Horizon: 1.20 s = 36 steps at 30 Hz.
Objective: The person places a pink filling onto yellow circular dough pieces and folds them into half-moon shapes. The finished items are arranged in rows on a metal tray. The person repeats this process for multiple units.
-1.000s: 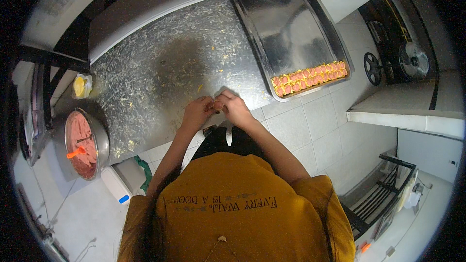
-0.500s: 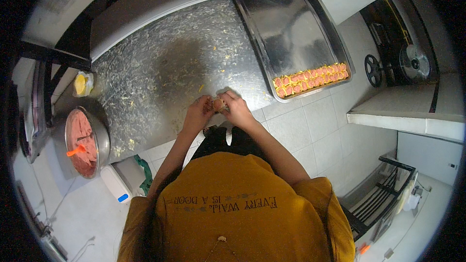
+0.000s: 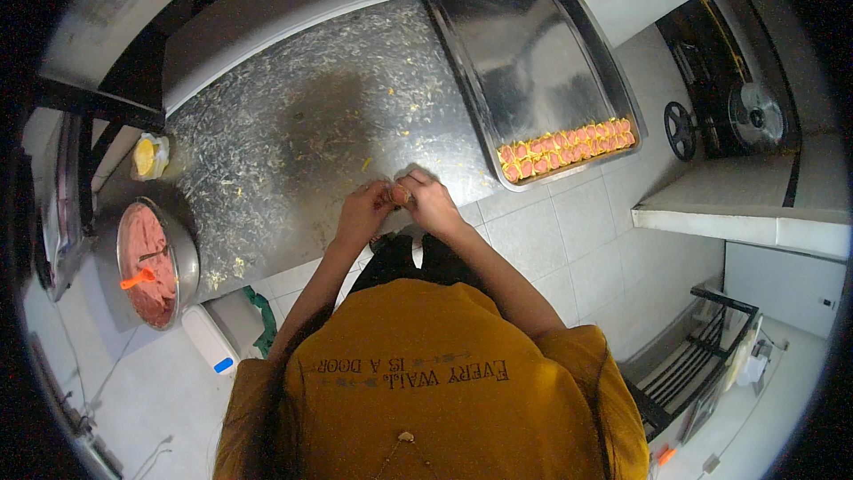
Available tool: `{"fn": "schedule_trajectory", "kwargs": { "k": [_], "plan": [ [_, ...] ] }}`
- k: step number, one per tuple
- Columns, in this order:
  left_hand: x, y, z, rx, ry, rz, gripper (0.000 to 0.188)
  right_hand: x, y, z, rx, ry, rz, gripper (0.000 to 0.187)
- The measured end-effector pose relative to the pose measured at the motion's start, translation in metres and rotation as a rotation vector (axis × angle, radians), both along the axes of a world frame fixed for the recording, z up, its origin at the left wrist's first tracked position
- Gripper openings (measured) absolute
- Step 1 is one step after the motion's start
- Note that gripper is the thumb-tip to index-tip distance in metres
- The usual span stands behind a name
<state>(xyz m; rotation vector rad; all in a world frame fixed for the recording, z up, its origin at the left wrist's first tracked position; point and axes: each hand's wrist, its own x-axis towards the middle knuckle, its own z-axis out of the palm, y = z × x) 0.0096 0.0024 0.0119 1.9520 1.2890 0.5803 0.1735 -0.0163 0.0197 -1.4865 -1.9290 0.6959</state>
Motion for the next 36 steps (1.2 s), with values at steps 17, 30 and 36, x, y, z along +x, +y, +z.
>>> {"fn": "schedule_trajectory", "kwargs": {
  "k": [17, 30, 36],
  "plan": [
    [0.001, -0.007, -0.006, -0.093, -0.095, 0.104, 0.029, 0.008, 0.010, -0.011, -0.071, 0.007, 0.117, 0.040],
    [-0.020, -0.013, -0.009, -0.109, -0.187, 0.203, 0.032, 0.004, 0.011, 0.000, -0.079, -0.178, 0.334, 0.041],
    [-0.049, -0.023, -0.011, -0.079, -0.130, 0.255, 0.030, 0.070, 0.037, 0.044, 0.019, 0.062, 0.096, 0.028]
  ]
}}
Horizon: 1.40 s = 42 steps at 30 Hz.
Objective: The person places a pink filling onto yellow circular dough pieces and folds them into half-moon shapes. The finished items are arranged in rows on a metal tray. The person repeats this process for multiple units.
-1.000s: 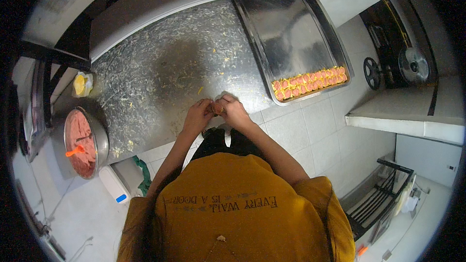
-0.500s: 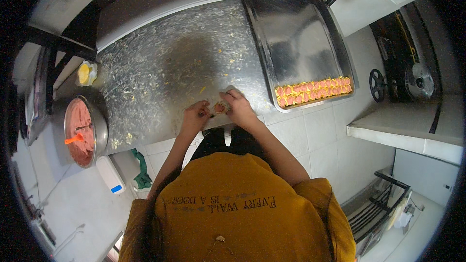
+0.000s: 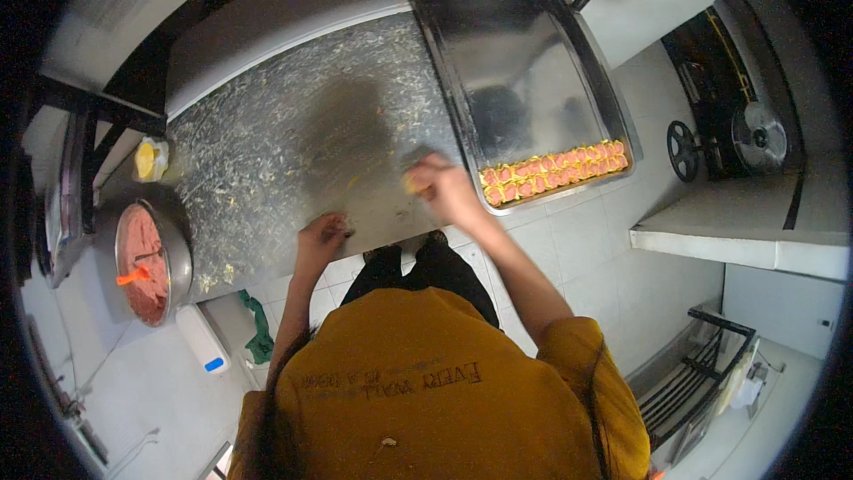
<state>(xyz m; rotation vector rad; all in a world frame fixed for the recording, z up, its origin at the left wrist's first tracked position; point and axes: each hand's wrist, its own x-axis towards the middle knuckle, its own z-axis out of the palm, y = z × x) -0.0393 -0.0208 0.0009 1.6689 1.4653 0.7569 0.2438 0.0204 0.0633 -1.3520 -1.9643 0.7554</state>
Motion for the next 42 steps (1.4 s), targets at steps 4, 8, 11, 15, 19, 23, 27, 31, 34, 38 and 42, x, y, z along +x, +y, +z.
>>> {"fn": "schedule_trajectory", "kwargs": {
  "k": [4, 8, 11, 15, 19, 23, 27, 31, 34, 38, 42],
  "plan": [
    [-0.015, -0.007, -0.003, -0.084, -0.030, 0.086, 0.025, 0.084, 0.031, 0.017, -0.004, -0.049, -0.261, 0.026],
    [-0.008, -0.003, 0.003, -0.097, -0.028, 0.070, 0.023, 0.116, 0.048, 0.000, -0.233, -0.380, -0.131, 0.028],
    [-0.004, -0.002, 0.005, -0.057, 0.015, 0.026, 0.022, 0.112, 0.050, -0.004, -0.381, -0.433, -0.002, 0.034],
    [0.002, -0.006, 0.006, -0.029, 0.056, 0.027, 0.021, 0.114, 0.053, -0.010, -0.371, -0.459, 0.087, 0.038],
    [0.009, -0.013, 0.015, -0.067, 0.064, 0.018, 0.020, 0.122, 0.057, -0.009, -0.466, -0.463, 0.181, 0.040],
    [0.009, -0.022, 0.016, -0.087, 0.086, 0.018, 0.020, 0.128, 0.061, -0.007, -0.397, -0.427, 0.229, 0.041],
    [-0.002, -0.039, 0.027, -0.124, 0.144, 0.047, 0.019, 0.127, 0.065, -0.002, -0.357, -0.381, 0.231, 0.033],
    [-0.033, -0.063, 0.032, -0.122, 0.212, 0.033, 0.019, 0.131, 0.067, -0.017, -0.234, -0.393, 0.406, 0.014],
    [-0.059, -0.079, 0.047, -0.137, 0.332, 0.051, 0.019, 0.123, 0.064, 0.011, -0.354, -0.472, 0.437, 0.022],
    [-0.090, -0.087, 0.060, -0.167, 0.408, 0.149, 0.021, 0.109, 0.078, 0.033, -0.108, -0.582, 0.280, 0.041],
    [-0.130, -0.087, 0.046, -0.117, 0.337, 0.247, 0.023, 0.041, 0.109, 0.088, -0.142, -0.349, 0.284, 0.043]
  ]
}}
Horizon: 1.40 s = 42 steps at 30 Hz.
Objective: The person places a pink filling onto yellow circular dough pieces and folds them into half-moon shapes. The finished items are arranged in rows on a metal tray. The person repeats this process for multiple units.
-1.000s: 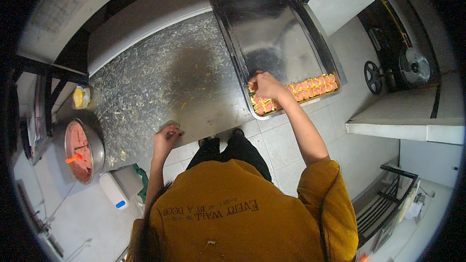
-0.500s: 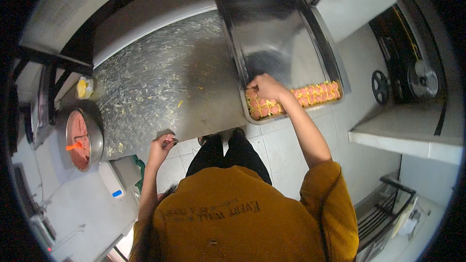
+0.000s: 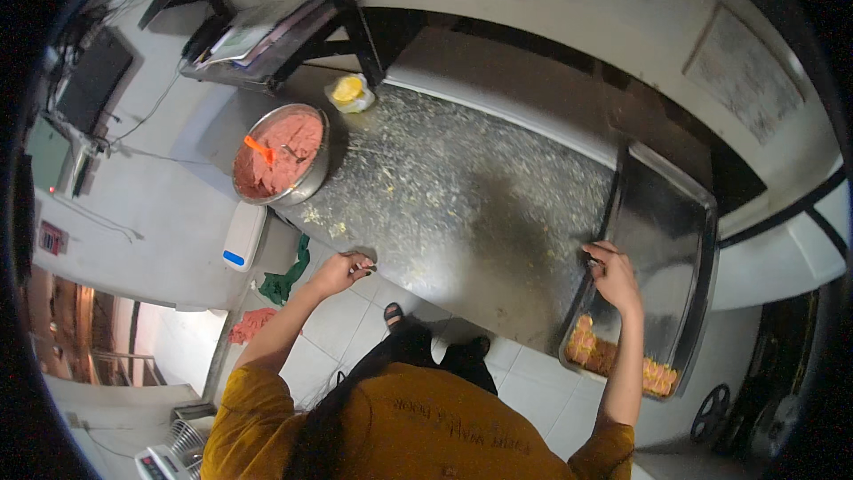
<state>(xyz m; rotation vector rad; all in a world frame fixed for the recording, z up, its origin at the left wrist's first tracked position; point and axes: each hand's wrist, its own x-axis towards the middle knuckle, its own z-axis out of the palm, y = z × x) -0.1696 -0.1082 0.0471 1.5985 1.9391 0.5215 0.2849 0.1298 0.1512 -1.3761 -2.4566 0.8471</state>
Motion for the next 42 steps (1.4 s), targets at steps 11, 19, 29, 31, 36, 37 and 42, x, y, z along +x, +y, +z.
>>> {"fn": "schedule_trajectory", "kwargs": {
  "k": [11, 19, 29, 31, 36, 37, 42],
  "plan": [
    [-0.094, 0.034, -0.062, 0.560, -0.008, 0.112, 0.020, -0.410, 0.071, -0.012, 0.258, 0.312, 0.442, 0.027],
    [-0.120, 0.038, -0.077, 0.452, -0.123, -0.177, 0.027, -0.639, 0.113, -0.060, 0.430, -0.157, 0.382, 0.027],
    [-0.125, 0.035, -0.058, 0.323, -0.129, -0.215, 0.030, -0.664, 0.143, -0.071, 0.333, -0.195, 0.369, 0.036],
    [-0.126, 0.036, -0.056, 0.349, -0.127, -0.211, 0.029, -0.669, 0.125, -0.055, 0.378, -0.119, 0.321, 0.037],
    [-0.127, 0.037, -0.053, 0.366, -0.100, -0.224, 0.030, -0.676, 0.131, -0.066, 0.358, -0.129, 0.180, 0.039],
    [-0.127, 0.036, -0.056, 0.373, -0.109, -0.223, 0.030, -0.679, 0.127, -0.059, 0.290, -0.203, 0.158, 0.044],
    [-0.123, 0.038, -0.068, 0.315, -0.099, -0.215, 0.036, -0.678, 0.117, -0.062, 0.471, -0.244, 0.260, 0.036]
  ]
}}
